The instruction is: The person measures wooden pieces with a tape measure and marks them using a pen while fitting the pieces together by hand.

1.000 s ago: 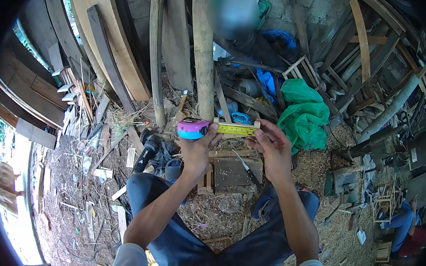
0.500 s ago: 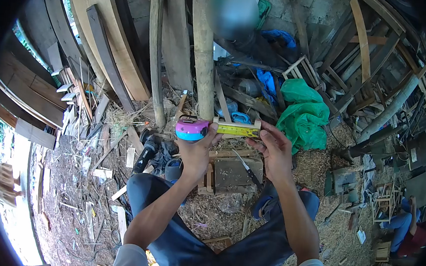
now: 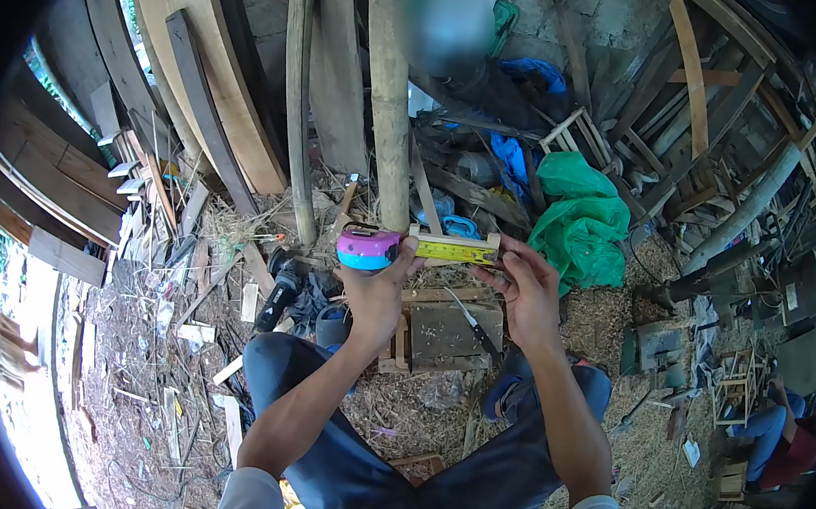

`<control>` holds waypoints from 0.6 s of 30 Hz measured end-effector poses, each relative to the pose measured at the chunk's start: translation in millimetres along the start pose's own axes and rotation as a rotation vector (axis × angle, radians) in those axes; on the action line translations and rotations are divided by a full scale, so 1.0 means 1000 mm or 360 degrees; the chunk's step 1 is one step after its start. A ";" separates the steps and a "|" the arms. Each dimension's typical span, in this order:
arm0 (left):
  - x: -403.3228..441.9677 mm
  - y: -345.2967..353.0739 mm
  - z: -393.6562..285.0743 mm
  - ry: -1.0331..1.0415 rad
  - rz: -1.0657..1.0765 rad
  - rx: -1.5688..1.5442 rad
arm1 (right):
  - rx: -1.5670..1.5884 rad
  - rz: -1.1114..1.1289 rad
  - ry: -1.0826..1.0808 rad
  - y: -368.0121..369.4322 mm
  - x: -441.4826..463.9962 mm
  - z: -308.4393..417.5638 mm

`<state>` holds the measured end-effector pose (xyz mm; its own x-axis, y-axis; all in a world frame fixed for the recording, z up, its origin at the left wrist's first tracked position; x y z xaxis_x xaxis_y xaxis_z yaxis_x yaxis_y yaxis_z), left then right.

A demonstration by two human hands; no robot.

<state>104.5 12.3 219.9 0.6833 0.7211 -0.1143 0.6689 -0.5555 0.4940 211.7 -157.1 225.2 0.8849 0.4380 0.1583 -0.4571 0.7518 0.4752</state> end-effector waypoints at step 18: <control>-0.001 0.000 0.000 -0.0013 -0.0020 0.0009 | -0.0191 0.0003 0.0011 0.002 0.001 -0.001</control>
Point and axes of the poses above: each hand's wrist, its own x-axis towards the middle knuckle, its own y-axis out of the palm, z = x × y, the point moved 7 cm from there along x, towards the middle knuckle, and after that the axes turned 9 degrees about -y, right-handed, at the moved point
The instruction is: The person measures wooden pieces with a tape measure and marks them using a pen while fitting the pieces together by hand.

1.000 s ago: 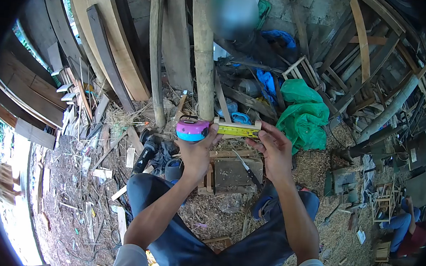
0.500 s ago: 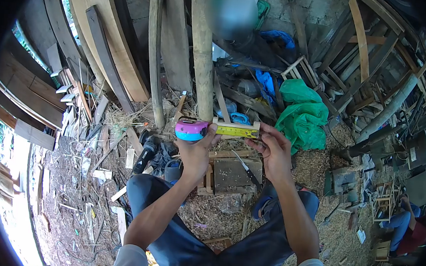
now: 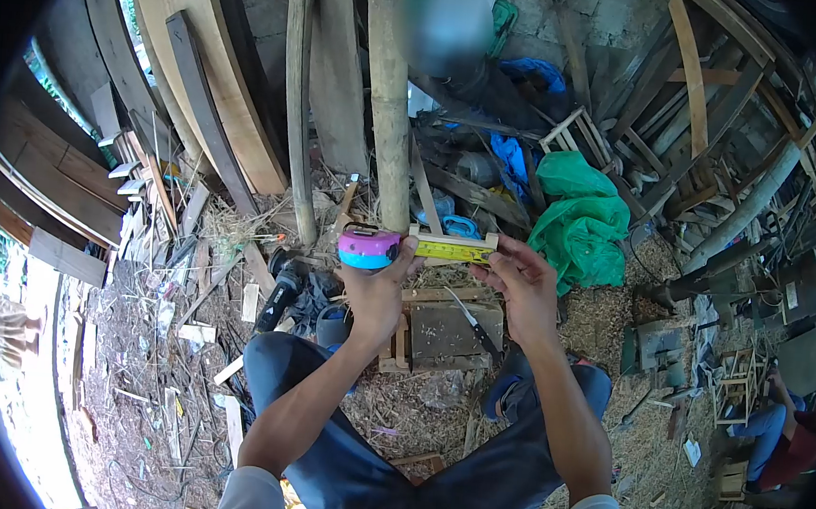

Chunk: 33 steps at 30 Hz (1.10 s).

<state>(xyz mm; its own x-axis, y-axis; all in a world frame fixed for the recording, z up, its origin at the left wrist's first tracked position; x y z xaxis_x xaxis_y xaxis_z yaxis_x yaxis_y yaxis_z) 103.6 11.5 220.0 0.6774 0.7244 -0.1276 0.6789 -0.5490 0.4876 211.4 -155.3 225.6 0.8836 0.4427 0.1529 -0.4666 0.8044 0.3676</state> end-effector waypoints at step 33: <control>-0.005 -0.209 0.151 -0.0288 -0.0364 0.0411 | -0.1928 0.0355 0.0710 -0.030 -0.168 -0.262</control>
Point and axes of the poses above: each hand's wrist, its own x-axis towards the middle knuckle, its own y-axis out of the palm, z = x × y, the point moved 7 cm from there along x, towards the middle knuckle, and after that the axes turned 9 degrees about -y, right-handed, at the moved point
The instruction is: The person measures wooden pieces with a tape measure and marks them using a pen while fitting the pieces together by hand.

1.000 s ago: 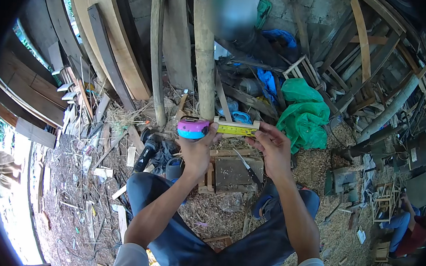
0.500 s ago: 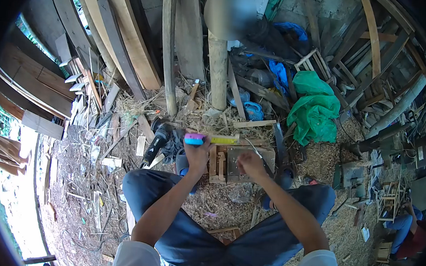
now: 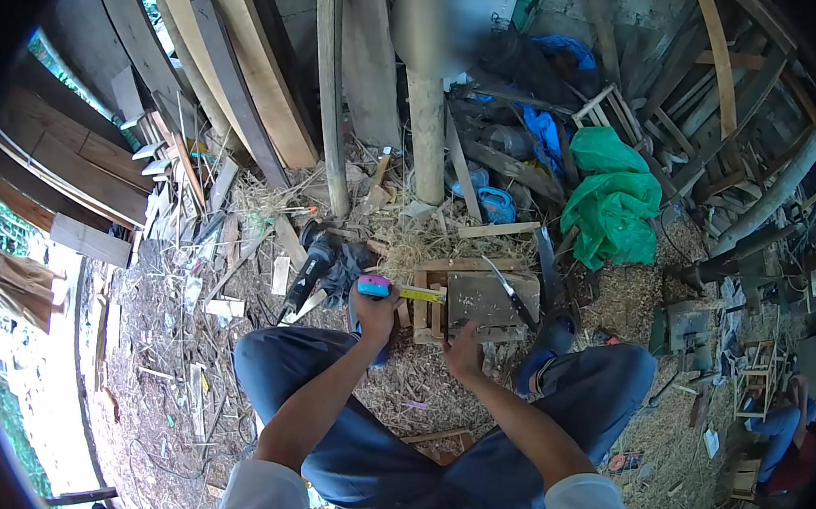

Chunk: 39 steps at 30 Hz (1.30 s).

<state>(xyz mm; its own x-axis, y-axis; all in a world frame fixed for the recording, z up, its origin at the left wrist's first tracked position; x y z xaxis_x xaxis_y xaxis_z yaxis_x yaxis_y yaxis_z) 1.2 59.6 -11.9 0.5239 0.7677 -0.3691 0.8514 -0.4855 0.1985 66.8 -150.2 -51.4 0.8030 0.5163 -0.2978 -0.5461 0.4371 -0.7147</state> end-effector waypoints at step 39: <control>-0.075 0.130 -0.222 0.0284 0.0363 -0.0216 | 0.1875 -0.0572 -0.1044 -0.324 -0.004 0.139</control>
Point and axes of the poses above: each hand's wrist, its own x-axis towards the middle knuckle, its own y-axis out of the palm, z = x × y, the point moved 7 cm from there along x, towards the middle knuckle, and after that the axes turned 9 degrees about -y, right-handed, at the moved point
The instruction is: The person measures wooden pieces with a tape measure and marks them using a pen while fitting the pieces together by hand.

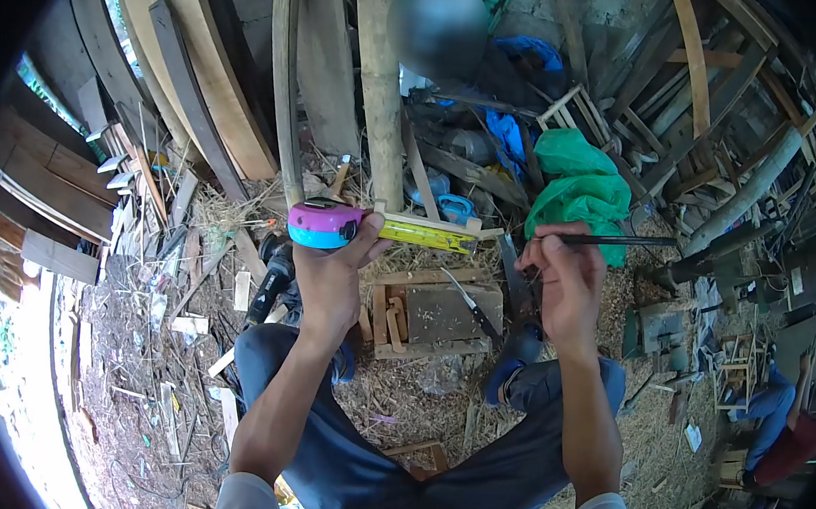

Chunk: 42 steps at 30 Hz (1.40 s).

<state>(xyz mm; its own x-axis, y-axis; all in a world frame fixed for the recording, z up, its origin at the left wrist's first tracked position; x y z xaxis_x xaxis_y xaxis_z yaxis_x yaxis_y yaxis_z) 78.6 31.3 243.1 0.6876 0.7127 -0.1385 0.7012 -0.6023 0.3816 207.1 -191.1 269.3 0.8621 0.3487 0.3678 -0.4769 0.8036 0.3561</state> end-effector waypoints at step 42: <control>-0.016 0.011 -0.007 0.0034 -0.0006 0.0087 | -0.0863 0.0347 -0.0647 0.035 -0.008 0.026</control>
<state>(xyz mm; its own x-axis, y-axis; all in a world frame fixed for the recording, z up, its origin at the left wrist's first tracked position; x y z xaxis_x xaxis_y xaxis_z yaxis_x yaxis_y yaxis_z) 74.6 16.0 256.2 0.6811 0.7223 -0.1201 0.7135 -0.6179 0.3303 179.2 -178.6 301.1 0.5741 0.4062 0.7109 -0.3875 0.8997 -0.2010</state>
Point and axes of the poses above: each hand's wrist, its own x-axis towards the middle knuckle, its own y-axis out of the palm, z = x × y, the point moved 7 cm from there along x, towards the middle knuckle, and after that the axes turned 9 degrees about -y, right-handed, at the moved point
